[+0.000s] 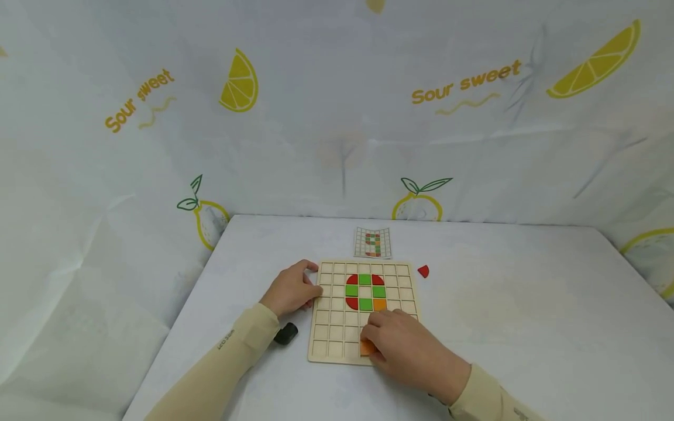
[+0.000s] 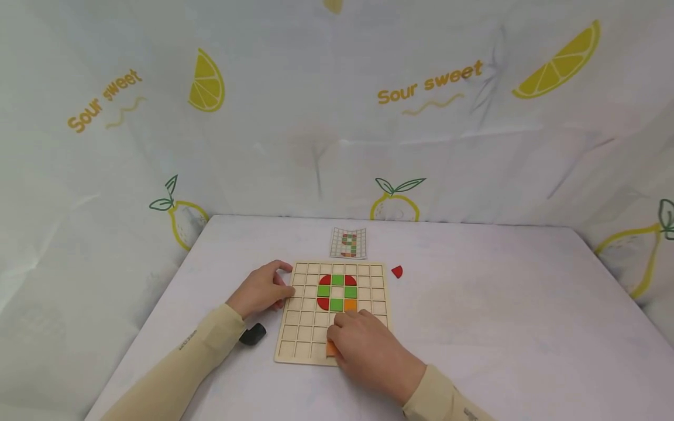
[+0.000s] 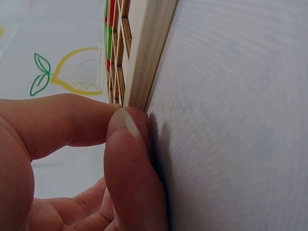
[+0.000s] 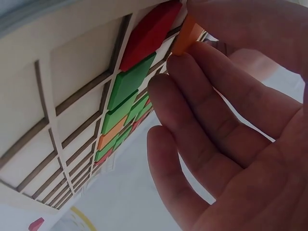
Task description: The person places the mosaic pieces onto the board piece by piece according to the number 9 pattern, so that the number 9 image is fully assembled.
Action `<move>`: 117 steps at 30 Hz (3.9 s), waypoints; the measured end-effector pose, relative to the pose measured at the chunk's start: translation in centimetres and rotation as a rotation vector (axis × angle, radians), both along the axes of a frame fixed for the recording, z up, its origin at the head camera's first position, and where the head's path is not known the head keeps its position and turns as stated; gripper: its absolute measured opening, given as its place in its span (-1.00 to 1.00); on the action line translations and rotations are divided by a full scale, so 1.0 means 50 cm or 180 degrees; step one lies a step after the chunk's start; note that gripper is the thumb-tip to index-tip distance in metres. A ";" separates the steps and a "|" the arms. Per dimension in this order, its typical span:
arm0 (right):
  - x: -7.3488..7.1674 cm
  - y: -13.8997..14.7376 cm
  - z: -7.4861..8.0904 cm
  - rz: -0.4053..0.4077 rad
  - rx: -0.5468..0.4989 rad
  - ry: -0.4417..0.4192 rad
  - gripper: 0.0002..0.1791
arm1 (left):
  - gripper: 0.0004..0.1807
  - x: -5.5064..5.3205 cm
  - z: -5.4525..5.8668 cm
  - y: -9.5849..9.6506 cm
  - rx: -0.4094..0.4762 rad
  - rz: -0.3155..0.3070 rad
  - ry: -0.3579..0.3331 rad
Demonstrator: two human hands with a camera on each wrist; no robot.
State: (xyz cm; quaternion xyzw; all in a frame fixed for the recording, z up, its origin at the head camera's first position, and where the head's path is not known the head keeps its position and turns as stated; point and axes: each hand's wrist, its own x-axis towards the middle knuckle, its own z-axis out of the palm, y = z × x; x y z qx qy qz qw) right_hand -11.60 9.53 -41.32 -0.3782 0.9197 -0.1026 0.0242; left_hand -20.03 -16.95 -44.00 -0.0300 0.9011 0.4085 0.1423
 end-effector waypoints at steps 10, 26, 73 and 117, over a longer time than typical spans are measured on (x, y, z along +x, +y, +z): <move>0.000 0.001 -0.006 0.0034 -0.0023 0.0012 -0.88 | -0.40 0.000 0.000 0.000 -0.0054 -0.0024 0.0014; 0.000 0.003 -0.002 0.0039 0.0001 0.0031 -0.88 | -0.41 -0.004 0.000 -0.001 -0.0037 -0.0018 -0.0005; -0.009 0.016 0.004 0.0046 -0.0017 -0.0015 -0.85 | -0.41 -0.005 0.002 -0.001 -0.0068 -0.0042 -0.0007; -0.258 0.210 -0.041 -0.1207 -0.0101 -0.0474 -0.73 | -0.43 0.003 -0.001 -0.006 -0.0013 -0.0073 0.0020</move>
